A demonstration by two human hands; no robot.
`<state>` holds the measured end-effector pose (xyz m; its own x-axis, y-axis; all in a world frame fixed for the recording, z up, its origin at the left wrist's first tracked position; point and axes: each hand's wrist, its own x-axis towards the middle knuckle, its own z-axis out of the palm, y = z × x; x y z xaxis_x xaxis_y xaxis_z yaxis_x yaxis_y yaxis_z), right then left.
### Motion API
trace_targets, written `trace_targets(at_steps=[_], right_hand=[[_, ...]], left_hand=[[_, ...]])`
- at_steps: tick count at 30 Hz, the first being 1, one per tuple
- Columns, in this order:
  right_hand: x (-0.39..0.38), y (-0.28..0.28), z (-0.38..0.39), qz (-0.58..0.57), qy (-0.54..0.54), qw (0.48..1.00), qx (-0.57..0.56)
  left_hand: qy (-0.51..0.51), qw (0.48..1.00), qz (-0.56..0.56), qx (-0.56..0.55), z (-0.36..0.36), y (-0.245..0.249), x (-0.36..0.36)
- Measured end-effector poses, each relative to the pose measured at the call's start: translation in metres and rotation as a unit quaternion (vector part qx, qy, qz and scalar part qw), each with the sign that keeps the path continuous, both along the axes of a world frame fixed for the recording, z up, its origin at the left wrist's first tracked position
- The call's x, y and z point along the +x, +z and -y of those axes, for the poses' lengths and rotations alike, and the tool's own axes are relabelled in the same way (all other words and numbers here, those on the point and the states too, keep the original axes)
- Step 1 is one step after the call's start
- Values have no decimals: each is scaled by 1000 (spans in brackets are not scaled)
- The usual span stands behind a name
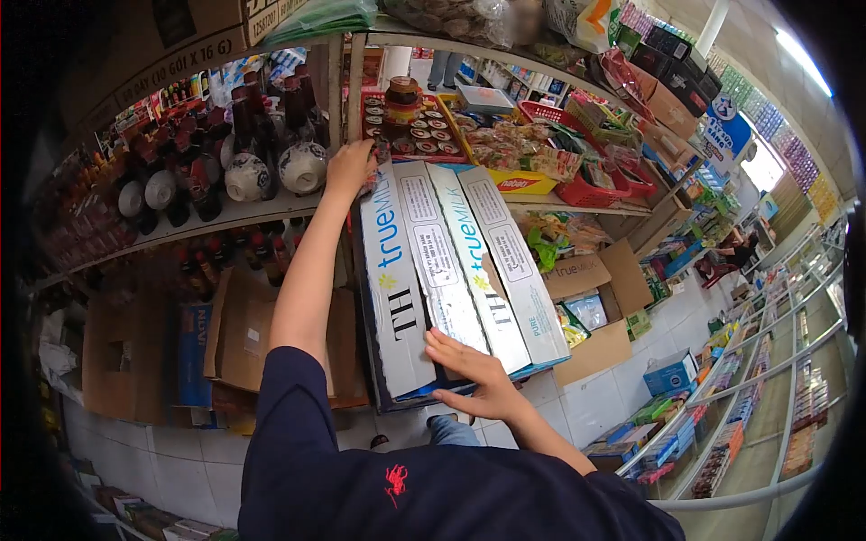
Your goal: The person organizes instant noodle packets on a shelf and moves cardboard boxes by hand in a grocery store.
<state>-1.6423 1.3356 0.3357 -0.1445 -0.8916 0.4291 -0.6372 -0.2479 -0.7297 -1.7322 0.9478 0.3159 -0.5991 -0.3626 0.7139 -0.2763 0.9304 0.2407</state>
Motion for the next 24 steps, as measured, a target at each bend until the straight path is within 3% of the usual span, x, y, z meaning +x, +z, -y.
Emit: trace_targets(at_steps=[12,18,24], right_hand=[[-2,4,5,49,35,998,36],[1,8,5,101,62,991,69],[7,4,3,116,20,991,61]], left_hand=[[-139,978,3,154,-95,8,128],[-198,967,-84,139,-168,-13,192],[-289,941,-70,161,-232,2,248]])
